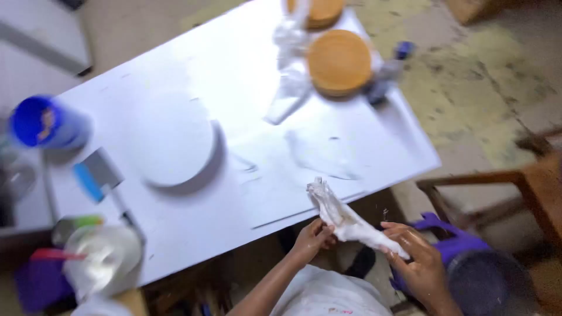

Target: Rinsing a cloth and dicing pineapple slices on a cutting board for cake preparation.

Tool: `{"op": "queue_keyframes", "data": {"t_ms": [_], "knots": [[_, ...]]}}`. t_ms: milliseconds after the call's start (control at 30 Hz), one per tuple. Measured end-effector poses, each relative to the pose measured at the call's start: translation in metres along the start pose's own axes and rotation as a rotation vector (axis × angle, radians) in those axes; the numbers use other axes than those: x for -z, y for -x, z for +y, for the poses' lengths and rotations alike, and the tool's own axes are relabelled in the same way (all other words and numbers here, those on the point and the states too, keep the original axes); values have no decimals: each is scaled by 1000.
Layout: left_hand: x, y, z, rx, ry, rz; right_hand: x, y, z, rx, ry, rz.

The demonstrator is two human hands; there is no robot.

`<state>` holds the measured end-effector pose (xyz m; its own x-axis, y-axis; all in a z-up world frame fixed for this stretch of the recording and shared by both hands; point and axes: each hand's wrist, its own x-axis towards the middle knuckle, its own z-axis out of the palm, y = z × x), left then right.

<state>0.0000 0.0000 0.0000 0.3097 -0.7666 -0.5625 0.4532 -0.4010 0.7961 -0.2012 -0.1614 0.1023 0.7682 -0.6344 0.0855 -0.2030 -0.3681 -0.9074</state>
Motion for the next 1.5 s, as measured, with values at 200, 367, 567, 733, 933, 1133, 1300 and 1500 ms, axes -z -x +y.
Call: {"op": "queue_keyframes", "data": {"t_ms": [200,367,567,733,933,1133,1300,1500], "knots": [[132,70,89,-313,-178,159,-129,-122,-127,-114,-63,-76],[162,118,109,-428,-202,208,-207,-149,-210,183,-63,-285],[196,138,123,-500,-314,441,-211,-182,-247,720,184,-276],[227,117,119,-576,-524,876,-193,-203,-144,140,-537,-615],[181,113,207,-1067,-179,760,-240,-223,-131,-407,-770,-734],[160,72,244,-1312,-18,631,-219,-244,-184,-325,-772,-873],[124,41,228,-1010,773,267,-248,-270,-106,-697,-1014,-729],[122,19,196,-795,939,394,-270,-288,-105,-806,-965,-713]]}}
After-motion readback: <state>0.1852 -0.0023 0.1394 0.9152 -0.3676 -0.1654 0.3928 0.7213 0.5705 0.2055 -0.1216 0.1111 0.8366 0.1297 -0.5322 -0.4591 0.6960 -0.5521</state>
